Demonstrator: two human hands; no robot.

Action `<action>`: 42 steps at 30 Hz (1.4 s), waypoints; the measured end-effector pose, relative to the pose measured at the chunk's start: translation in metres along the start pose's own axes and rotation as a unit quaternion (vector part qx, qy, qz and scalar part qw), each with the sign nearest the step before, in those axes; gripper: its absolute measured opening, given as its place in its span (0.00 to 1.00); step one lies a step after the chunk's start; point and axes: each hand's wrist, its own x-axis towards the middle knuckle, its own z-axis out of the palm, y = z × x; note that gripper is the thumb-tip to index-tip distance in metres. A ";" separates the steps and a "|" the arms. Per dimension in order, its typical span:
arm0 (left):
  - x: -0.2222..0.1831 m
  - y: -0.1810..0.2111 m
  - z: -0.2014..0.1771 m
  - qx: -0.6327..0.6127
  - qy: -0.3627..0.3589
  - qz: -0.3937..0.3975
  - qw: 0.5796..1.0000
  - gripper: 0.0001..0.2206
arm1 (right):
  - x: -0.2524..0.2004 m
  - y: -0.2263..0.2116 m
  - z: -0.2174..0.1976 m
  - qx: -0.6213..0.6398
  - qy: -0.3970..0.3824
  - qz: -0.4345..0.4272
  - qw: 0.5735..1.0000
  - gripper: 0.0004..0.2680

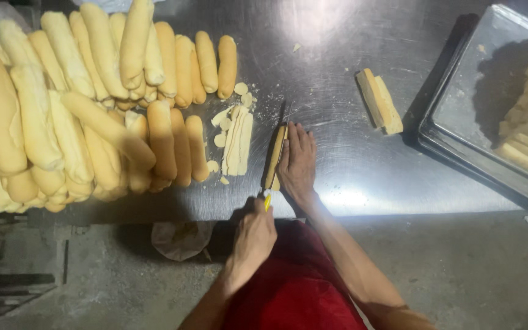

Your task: The person sorts pre-cut bread loaves into a stack on a metal tray, then moves to another pile of loaves and cuts them into smaller pieces using a knife on the table.

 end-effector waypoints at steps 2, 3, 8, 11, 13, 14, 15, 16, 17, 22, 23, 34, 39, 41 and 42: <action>-0.002 -0.003 -0.001 0.022 -0.002 -0.005 1.000 0.14 | -0.001 -0.002 0.000 -0.014 0.005 -0.007 1.000 0.17; -0.007 -0.006 0.000 0.045 0.002 -0.001 0.999 0.14 | -0.001 -0.002 -0.001 -0.011 0.006 -0.009 1.000 0.17; 0.002 -0.029 0.016 0.021 -0.085 -0.074 0.993 0.16 | -0.003 -0.004 -0.001 0.018 -0.002 0.013 1.000 0.16; 0.012 -0.026 0.013 0.054 -0.044 -0.038 0.997 0.17 | 0.004 -0.005 -0.002 -0.022 0.009 -0.013 1.000 0.17; 0.003 -0.023 0.007 0.045 -0.084 -0.130 0.987 0.17 | 0.001 -0.006 -0.001 -0.015 0.012 -0.022 1.000 0.17; 0.003 -0.021 0.005 0.061 -0.082 -0.130 0.986 0.18 | 0.004 -0.005 0.000 -0.012 0.016 -0.029 0.999 0.17; 0.000 -0.020 0.004 0.078 -0.084 -0.131 0.985 0.19 | 0.003 -0.004 0.001 -0.016 0.017 -0.027 0.999 0.17; -0.002 -0.021 0.004 0.095 -0.086 -0.132 0.983 0.19 | 0.003 -0.004 0.003 -0.020 0.017 -0.025 0.999 0.17; -0.005 -0.022 0.006 0.082 -0.063 -0.089 0.991 0.17 | 0.000 -0.005 0.003 -0.022 0.011 -0.027 0.999 0.17; 0.040 -0.037 0.012 0.062 -0.002 0.006 0.998 0.14 | 0.011 -0.009 -0.001 0.019 -0.007 0.002 1.000 0.20; 0.044 -0.038 0.013 0.043 -0.015 -0.010 0.999 0.14 | 0.009 -0.010 -0.004 0.029 -0.014 0.012 0.999 0.21; 0.002 -0.006 -0.016 0.040 -0.039 -0.063 0.996 0.16 | 0.006 -0.013 -0.005 -0.047 -0.126 -0.056 0.989 0.24; 0.016 -0.039 0.005 0.023 -0.043 -0.048 0.998 0.17 | 0.009 -0.015 0.006 -0.041 -0.117 -0.070 0.990 0.24; -0.023 -0.071 0.021 0.245 0.092 0.117 0.958 0.17 | 0.006 -0.013 0.008 -0.052 -0.127 -0.049 0.989 0.24; -0.054 -0.090 0.026 0.453 0.237 0.302 0.805 0.17 | 0.005 -0.012 0.009 -0.052 -0.131 -0.048 0.989 0.24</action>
